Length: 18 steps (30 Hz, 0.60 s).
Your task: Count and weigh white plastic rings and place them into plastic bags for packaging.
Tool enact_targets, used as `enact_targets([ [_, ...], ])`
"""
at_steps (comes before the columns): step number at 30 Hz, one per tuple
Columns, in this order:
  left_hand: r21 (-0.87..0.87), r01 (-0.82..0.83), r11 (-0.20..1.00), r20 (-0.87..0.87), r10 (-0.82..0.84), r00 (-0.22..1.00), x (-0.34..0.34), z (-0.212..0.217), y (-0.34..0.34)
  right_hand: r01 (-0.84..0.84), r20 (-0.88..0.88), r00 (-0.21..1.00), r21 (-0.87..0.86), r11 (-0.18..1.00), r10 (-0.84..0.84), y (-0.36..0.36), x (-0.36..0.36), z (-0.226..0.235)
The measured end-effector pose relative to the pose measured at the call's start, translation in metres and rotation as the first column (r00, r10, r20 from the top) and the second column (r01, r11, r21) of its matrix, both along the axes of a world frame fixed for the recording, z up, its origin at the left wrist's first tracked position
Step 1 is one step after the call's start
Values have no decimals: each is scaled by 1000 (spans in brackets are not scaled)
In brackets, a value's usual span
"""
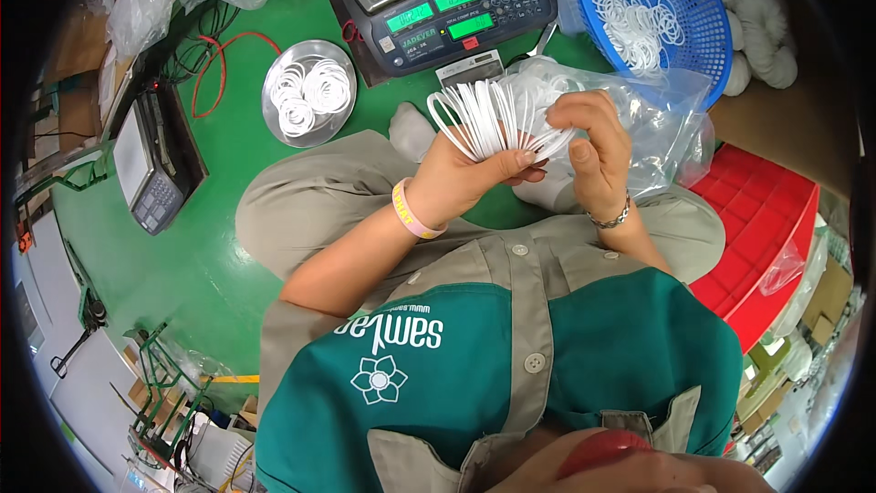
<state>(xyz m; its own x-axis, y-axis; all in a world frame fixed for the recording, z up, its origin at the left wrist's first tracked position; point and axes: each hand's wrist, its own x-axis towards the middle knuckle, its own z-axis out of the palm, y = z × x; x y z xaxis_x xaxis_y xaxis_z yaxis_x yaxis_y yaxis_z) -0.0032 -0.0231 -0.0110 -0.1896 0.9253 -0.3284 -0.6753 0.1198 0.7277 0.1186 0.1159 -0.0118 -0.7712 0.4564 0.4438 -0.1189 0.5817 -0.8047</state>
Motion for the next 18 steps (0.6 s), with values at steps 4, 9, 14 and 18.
enact_targets([
  [4, -8, 8, 1000, 33, -8, 999, 1, 0, 0, -38, 89, 995, 8, 999, 38, 1, 1, 2],
  [9, -3, 28, 1000, 16, -28, 999, -1, 1, 0, -20, 79, 997, -60, 998, 25, -3, 2, 3],
  [14, -23, 60, 998, 46, -59, 997, -1, 3, -1, -10, 20, 1000, -16, 1000, 10, -2, -1, 1],
  [18, 2, 82, 997, 33, -82, 996, -1, 2, -1, -37, 63, 997, -11, 999, 38, 0, 0, 3],
])
